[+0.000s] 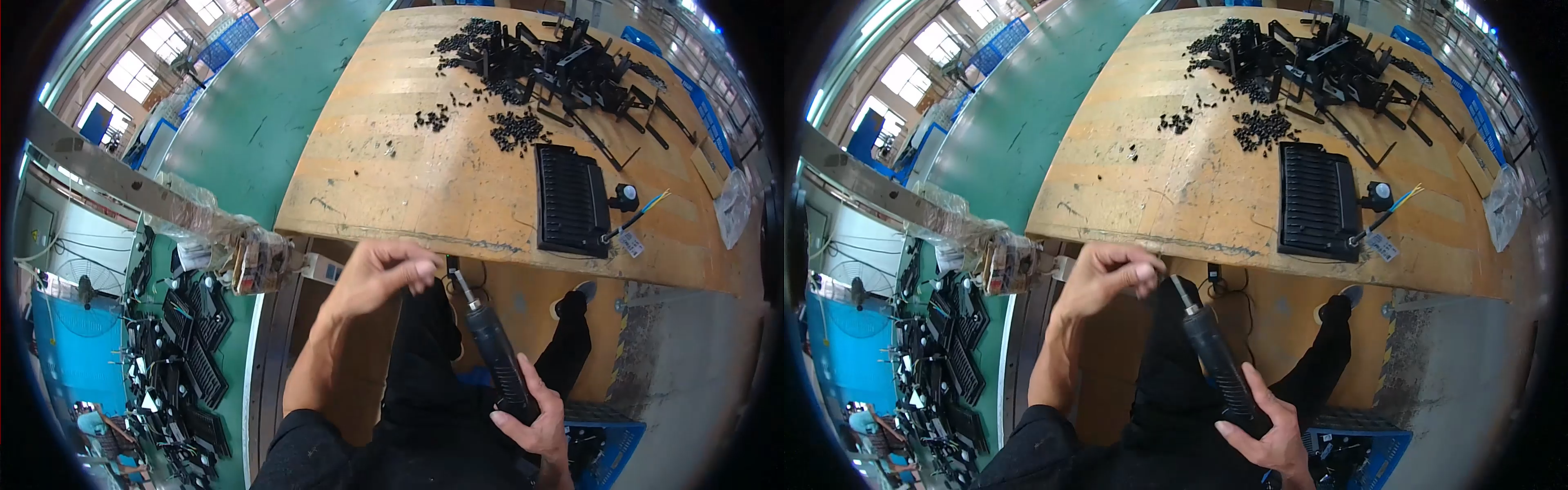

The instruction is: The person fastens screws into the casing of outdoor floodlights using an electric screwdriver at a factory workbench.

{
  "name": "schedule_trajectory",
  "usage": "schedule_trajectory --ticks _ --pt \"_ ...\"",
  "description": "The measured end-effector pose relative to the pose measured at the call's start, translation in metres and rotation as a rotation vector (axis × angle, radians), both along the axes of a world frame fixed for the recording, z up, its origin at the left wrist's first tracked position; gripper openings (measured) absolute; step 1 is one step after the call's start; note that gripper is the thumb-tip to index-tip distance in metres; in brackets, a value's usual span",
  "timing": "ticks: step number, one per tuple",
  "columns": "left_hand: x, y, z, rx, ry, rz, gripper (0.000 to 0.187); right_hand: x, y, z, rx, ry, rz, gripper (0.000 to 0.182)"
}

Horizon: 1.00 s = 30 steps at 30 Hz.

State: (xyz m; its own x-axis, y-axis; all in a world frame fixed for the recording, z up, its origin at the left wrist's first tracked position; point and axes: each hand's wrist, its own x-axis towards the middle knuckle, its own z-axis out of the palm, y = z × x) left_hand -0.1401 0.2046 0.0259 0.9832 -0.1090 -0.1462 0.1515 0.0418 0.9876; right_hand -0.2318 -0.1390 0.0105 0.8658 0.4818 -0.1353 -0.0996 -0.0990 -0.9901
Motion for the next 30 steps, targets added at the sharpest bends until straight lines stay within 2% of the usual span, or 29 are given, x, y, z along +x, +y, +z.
schedule_trajectory --ticks 4,6,8,10,14,15,16,17,18,20,22,23,25,27,29,30 --pt "-0.029 -0.009 0.003 -0.125 0.066 -0.105 0.017 -0.007 0.006 0.006 -0.004 -0.048 0.127 0.085" --pt "-0.035 -0.007 -0.001 -0.134 0.064 -0.103 0.017 -0.013 0.006 0.007 -0.012 -0.047 0.127 0.084" --pt "-0.037 -0.003 -0.007 -0.261 0.043 -0.035 0.016 -0.019 0.005 0.006 -0.018 -0.05 0.118 0.083" --pt "-0.038 -0.004 -0.004 -0.231 0.051 -0.035 0.017 -0.024 0.004 0.005 -0.06 -0.061 0.114 0.09" --pt "-0.039 -0.005 0.0 -0.192 0.071 -0.04 0.018 -0.027 0.005 0.004 -0.068 -0.048 0.114 0.089" --pt "-0.037 -0.004 0.004 -0.191 0.071 -0.038 0.018 -0.029 0.006 0.003 -0.14 -0.154 0.113 0.088" --pt "-0.036 -0.002 0.008 -0.078 0.057 -0.089 0.018 -0.03 0.006 0.003 -0.214 -0.26 0.111 0.088" --pt "-0.035 -0.002 0.01 0.035 0.043 -0.142 0.018 -0.031 0.004 0.0 -0.215 -0.258 0.111 0.088" --pt "-0.034 -0.002 0.009 0.034 0.044 -0.142 0.018 -0.031 0.003 -0.006 -0.167 -0.245 0.124 0.087" --pt "-0.03 0.0 0.007 -0.159 0.102 -0.205 0.019 -0.036 0.004 -0.02 -0.109 -0.238 0.137 0.086" --pt "-0.033 -0.028 -0.012 -0.441 0.068 0.05 0.02 -0.047 0.01 -0.034 0.253 0.251 -0.078 0.084" --pt "-0.03 -0.035 -0.016 -0.465 0.043 0.103 0.019 -0.043 0.017 -0.034 0.259 0.251 -0.075 0.084" --pt "-0.022 -0.039 -0.019 -0.495 0.021 0.153 0.019 -0.033 0.028 -0.034 -0.067 -0.222 -0.064 0.086" --pt "-0.016 -0.041 -0.015 -0.202 0.053 0.202 0.022 -0.023 0.031 -0.037 -0.109 -0.294 -0.064 0.087" --pt "-0.006 -0.035 -0.023 -0.231 0.044 0.148 0.025 -0.015 0.035 -0.04 -0.142 -0.37 -0.063 0.087" --pt "0.0 -0.031 -0.025 -0.254 0.027 0.093 0.03 -0.01 0.038 -0.042 -0.047 -0.268 -0.085 0.085"
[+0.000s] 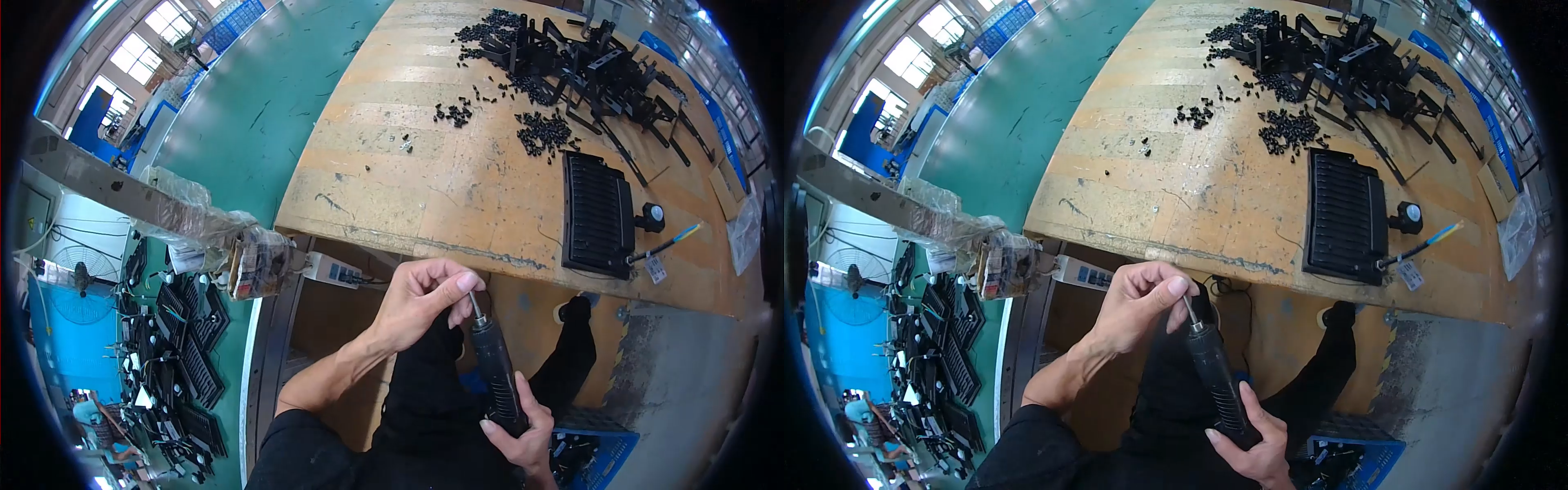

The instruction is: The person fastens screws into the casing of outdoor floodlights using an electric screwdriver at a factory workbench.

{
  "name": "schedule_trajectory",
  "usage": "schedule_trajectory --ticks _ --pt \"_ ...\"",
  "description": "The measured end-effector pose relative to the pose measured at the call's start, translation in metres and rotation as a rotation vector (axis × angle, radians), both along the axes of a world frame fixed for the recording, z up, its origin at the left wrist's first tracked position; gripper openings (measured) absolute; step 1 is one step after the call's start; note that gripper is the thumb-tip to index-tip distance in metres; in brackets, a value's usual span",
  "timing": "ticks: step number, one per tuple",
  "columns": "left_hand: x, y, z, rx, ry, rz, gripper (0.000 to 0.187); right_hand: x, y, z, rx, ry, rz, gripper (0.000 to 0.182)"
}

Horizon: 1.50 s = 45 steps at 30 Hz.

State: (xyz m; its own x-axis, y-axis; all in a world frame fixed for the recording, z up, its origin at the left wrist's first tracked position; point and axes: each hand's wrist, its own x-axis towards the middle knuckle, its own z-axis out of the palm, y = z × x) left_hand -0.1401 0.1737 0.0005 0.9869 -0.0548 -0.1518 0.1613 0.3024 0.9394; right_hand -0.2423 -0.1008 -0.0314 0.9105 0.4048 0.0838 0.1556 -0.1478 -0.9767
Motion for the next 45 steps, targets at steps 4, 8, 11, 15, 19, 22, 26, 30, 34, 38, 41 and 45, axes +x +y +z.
schedule_trajectory --ticks 4,8,11,15,19,22,26,30,34,38,41,45 --pt "0.04 0.02 0.014 0.083 -0.032 -0.072 0.042 0.026 0.011 -0.009 0.061 0.083 -0.051 0.085" --pt "0.125 0.11 -0.013 0.955 -0.307 0.434 0.027 0.048 0.002 -0.021 0.015 0.118 -0.138 0.089" --pt "0.163 0.154 -0.029 1.272 -0.406 0.422 0.022 0.057 -0.003 -0.019 0.048 0.179 -0.164 0.089" --pt "0.169 0.162 -0.037 1.611 -0.461 0.31 0.018 0.061 -0.007 -0.029 0.033 0.177 -0.185 0.089" --pt "0.15 0.167 -0.025 1.483 -0.484 0.191 0.018 0.061 -0.01 -0.029 0.077 0.306 -0.23 0.089" --pt "0.142 0.172 -0.021 1.208 -0.374 0.256 0.019 0.06 -0.012 -0.031 0.07 0.336 -0.239 0.09" --pt "0.153 0.164 -0.022 1.51 -0.489 0.22 0.018 0.06 -0.01 -0.03 0.096 0.351 -0.238 0.091" --pt "0.16 0.157 -0.026 1.569 -0.582 0.143 0.015 0.054 -0.012 -0.031 0.097 0.349 -0.246 0.091" --pt "0.155 0.142 -0.016 1.878 -0.516 0.132 0.015 0.041 -0.023 -0.022 -0.015 0.264 -0.244 0.092" --pt "0.14 0.099 -0.002 1.453 -0.564 0.366 0.012 0.002 -0.044 -0.024 0.073 0.15 -0.322 0.088" --pt "0.141 0.03 -0.007 1.248 -0.636 0.287 0.012 -0.026 -0.064 -0.027 0.147 0.361 -0.463 0.087" --pt "0.179 -0.068 -0.004 1.021 -0.737 0.091 0.019 -0.028 -0.071 -0.016 0.218 0.437 -0.521 0.087"
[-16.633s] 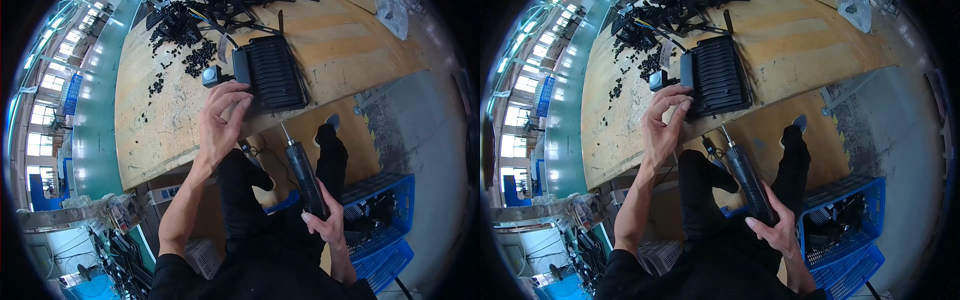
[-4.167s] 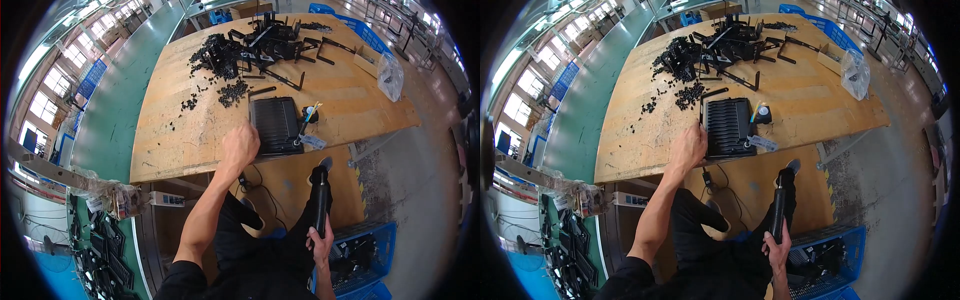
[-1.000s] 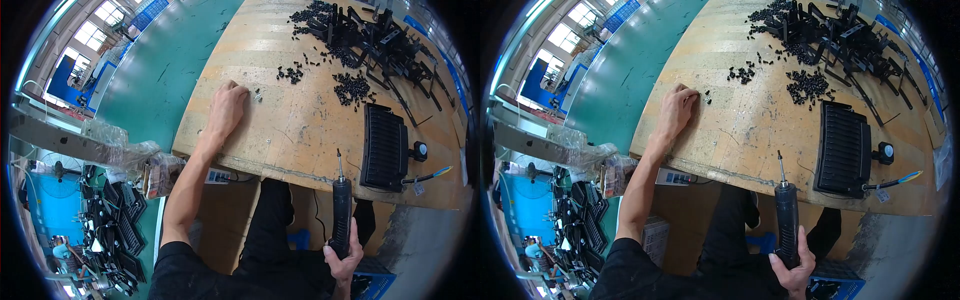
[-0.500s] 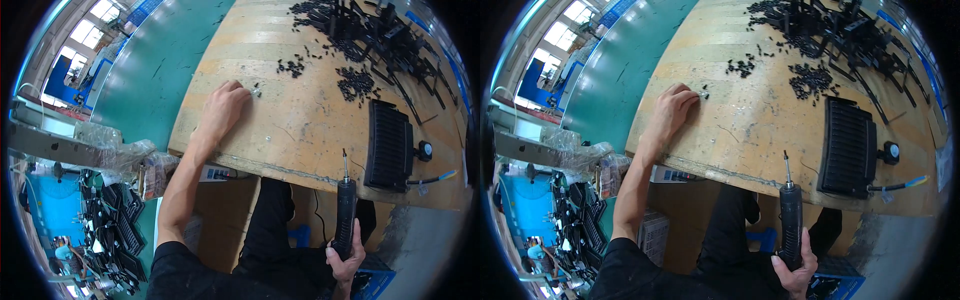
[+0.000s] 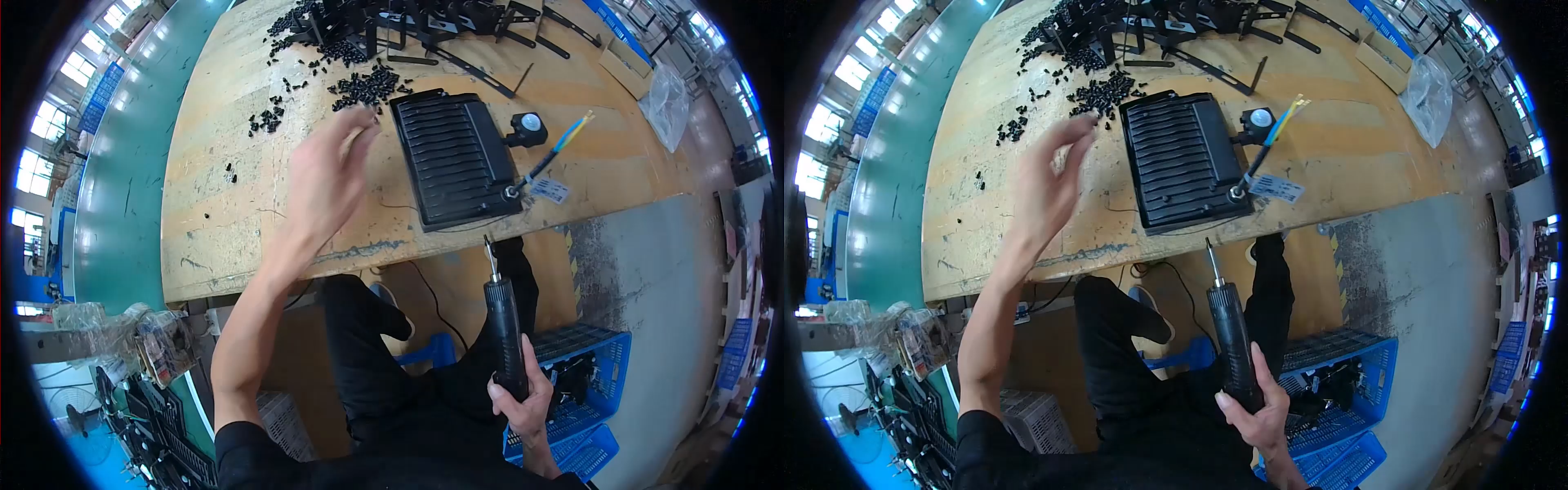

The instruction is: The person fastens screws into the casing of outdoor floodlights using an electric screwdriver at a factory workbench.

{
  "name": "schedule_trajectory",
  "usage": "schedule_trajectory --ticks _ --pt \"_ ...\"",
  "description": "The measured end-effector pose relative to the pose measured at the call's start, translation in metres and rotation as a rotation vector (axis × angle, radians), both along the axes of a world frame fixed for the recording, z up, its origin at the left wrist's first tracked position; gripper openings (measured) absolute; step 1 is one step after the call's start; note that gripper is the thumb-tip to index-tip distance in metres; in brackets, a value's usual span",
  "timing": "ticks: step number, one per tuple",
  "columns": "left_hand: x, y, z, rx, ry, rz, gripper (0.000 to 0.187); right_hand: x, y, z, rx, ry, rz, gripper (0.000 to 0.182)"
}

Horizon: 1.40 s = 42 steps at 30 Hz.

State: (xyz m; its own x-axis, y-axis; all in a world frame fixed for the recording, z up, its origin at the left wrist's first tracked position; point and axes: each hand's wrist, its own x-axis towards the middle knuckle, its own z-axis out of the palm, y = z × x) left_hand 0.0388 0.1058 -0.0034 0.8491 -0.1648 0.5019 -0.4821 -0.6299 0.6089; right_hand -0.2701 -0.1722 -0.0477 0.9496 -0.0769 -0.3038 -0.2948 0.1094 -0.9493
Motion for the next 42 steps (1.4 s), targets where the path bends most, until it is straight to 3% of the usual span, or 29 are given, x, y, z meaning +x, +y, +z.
schedule_trajectory --ticks 4,7,12,14,17,19,20,22,32,36,42 --pt "0.053 -0.071 -0.019 0.078 -0.009 0.021 0.016 0.013 -0.005 0.002 -0.014 0.008 0.017 0.085" --pt "0.075 -0.084 -0.037 0.161 -0.086 0.026 0.015 0.028 -0.008 -0.001 0.06 0.018 0.025 0.084" --pt "0.071 -0.086 -0.033 -0.009 0.006 0.056 0.015 0.038 -0.013 0.007 0.299 0.1 0.025 0.085" --pt "0.07 -0.085 -0.033 -0.05 0.053 0.055 0.016 0.038 -0.01 0.01 0.282 0.071 0.029 0.085" --pt "0.066 -0.082 -0.03 -0.038 -0.051 -0.001 0.015 0.038 -0.003 0.012 0.247 0.02 0.031 0.086" --pt "0.043 -0.08 -0.017 0.189 -0.46 -0.012 0.012 0.042 -0.003 0.013 0.231 -0.002 0.035 0.087" --pt "0.024 -0.079 -0.01 0.191 -0.463 -0.016 0.012 0.044 -0.002 0.013 0.21 -0.002 0.047 0.087" --pt "-0.015 -0.073 0.003 0.089 -0.108 -0.248 0.011 0.045 -0.001 0.013 0.19 -0.001 0.056 0.087" --pt "-0.042 -0.063 0.009 -0.136 0.412 -0.241 0.013 0.048 0.002 0.013 0.132 -0.061 0.087 0.085" --pt "-0.043 -0.061 0.006 -0.229 0.477 -0.258 0.015 0.047 0.002 0.013 0.129 -0.068 0.088 0.085" --pt "-0.039 -0.051 0.005 -0.225 0.305 -0.392 0.016 0.051 -0.001 0.005 0.096 -0.093 0.097 0.085"
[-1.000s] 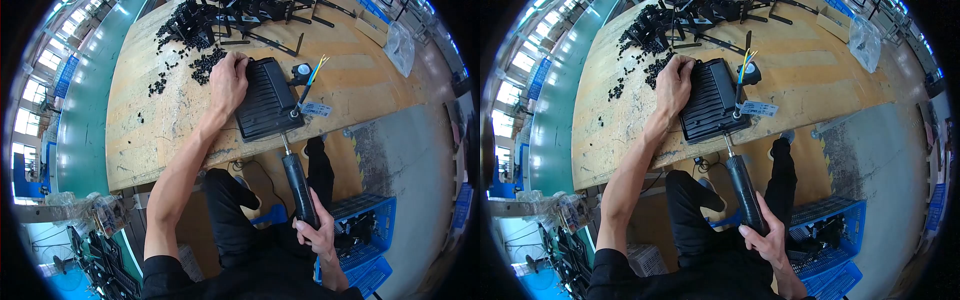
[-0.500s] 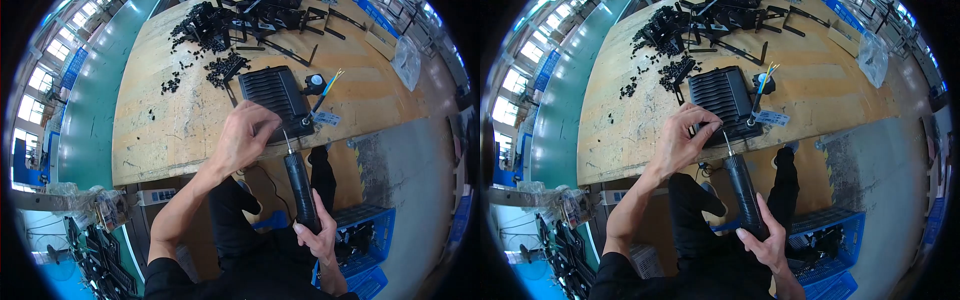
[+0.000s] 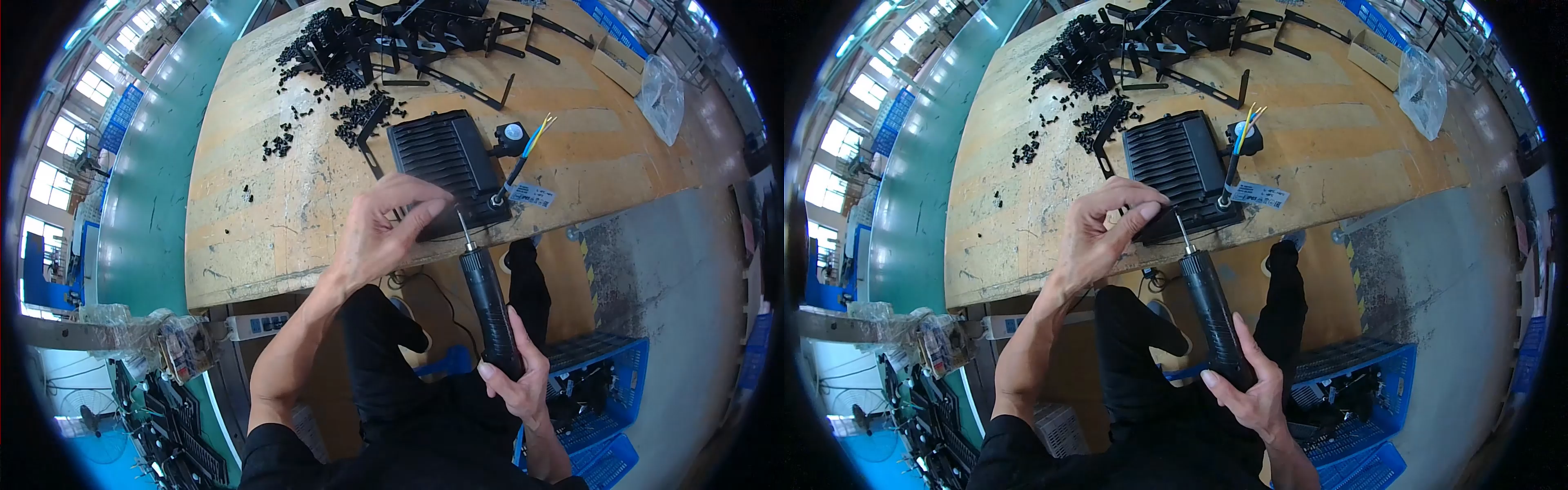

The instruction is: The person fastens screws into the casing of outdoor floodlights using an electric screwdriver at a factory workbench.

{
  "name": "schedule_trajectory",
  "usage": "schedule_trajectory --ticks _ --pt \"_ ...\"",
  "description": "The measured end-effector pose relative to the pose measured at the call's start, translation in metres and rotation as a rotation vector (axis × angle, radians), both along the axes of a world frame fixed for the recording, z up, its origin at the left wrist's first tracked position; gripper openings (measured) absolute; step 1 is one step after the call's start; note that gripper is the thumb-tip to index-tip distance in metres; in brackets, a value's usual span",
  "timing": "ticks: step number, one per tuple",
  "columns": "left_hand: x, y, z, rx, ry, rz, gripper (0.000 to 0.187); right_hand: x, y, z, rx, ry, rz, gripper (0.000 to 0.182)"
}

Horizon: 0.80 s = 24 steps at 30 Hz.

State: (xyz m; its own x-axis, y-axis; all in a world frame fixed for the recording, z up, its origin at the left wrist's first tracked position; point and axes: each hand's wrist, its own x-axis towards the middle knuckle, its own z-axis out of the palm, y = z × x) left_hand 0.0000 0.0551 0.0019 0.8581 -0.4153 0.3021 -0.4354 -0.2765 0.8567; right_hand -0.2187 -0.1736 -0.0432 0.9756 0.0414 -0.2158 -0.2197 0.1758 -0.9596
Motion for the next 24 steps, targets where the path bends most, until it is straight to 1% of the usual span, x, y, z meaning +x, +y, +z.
schedule_trajectory --ticks 2,3,5,6,8,9,10,11,12,13,15,17,19,20,22,24 --pt "0.003 0.006 -0.001 -0.027 0.041 0.127 0.02 0.001 0.001 -0.002 -0.008 -0.01 -0.006 0.085" --pt "0.012 0.011 -0.003 -0.024 0.04 0.133 0.02 0.002 0.0 -0.004 -0.018 -0.017 -0.007 0.085" --pt "0.046 0.02 -0.01 0.083 -0.153 0.405 0.024 0.004 0.0 -0.008 -0.011 -0.021 -0.007 0.085" --pt "0.063 0.025 -0.013 0.084 -0.154 0.41 0.024 0.005 -0.001 -0.01 -0.006 -0.025 -0.014 0.085" --pt "0.097 0.032 -0.021 0.33 -0.303 0.563 0.03 0.003 0.0 -0.013 -0.012 -0.033 -0.009 0.085" --pt "0.112 0.034 -0.027 0.331 -0.303 0.567 0.03 0.003 0.0 -0.014 -0.018 -0.038 -0.006 0.084" --pt "0.125 0.035 -0.034 0.3 -0.281 0.524 0.031 0.004 0.0 -0.016 -0.019 -0.037 -0.004 0.084" --pt "0.128 0.03 -0.03 0.269 -0.258 0.477 0.032 0.004 0.0 -0.018 -0.051 -0.047 -0.005 0.084" --pt "0.129 0.031 -0.025 0.327 -0.212 0.452 0.028 0.003 0.0 -0.019 -0.083 -0.054 -0.011 0.084" --pt "0.128 0.029 -0.023 0.328 -0.209 0.441 0.028 0.0 0.0 -0.02 -0.082 -0.049 -0.021 0.084" --pt "0.117 0.016 -0.004 0.229 -0.038 0.487 0.025 -0.005 -0.004 -0.024 -0.14 -0.066 -0.012 0.085" --pt "0.113 0.008 0.01 0.299 -0.288 0.44 0.021 -0.017 -0.004 -0.026 -0.091 -0.028 -0.034 0.086" --pt "0.116 -0.001 0.018 0.443 -0.463 0.332 0.023 -0.026 -0.005 -0.029 -0.047 0.019 -0.056 0.087" --pt "0.124 -0.007 0.011 0.446 -0.455 0.328 0.023 -0.026 -0.005 -0.03 -0.045 0.028 -0.057 0.087" --pt "0.138 -0.019 -0.006 0.483 -0.526 0.272 0.023 -0.025 -0.002 -0.032 -0.04 0.061 -0.074 0.088" --pt "0.139 -0.027 -0.014 0.52 -0.507 0.273 0.023 -0.023 -0.001 -0.033 -0.053 0.048 -0.059 0.088"
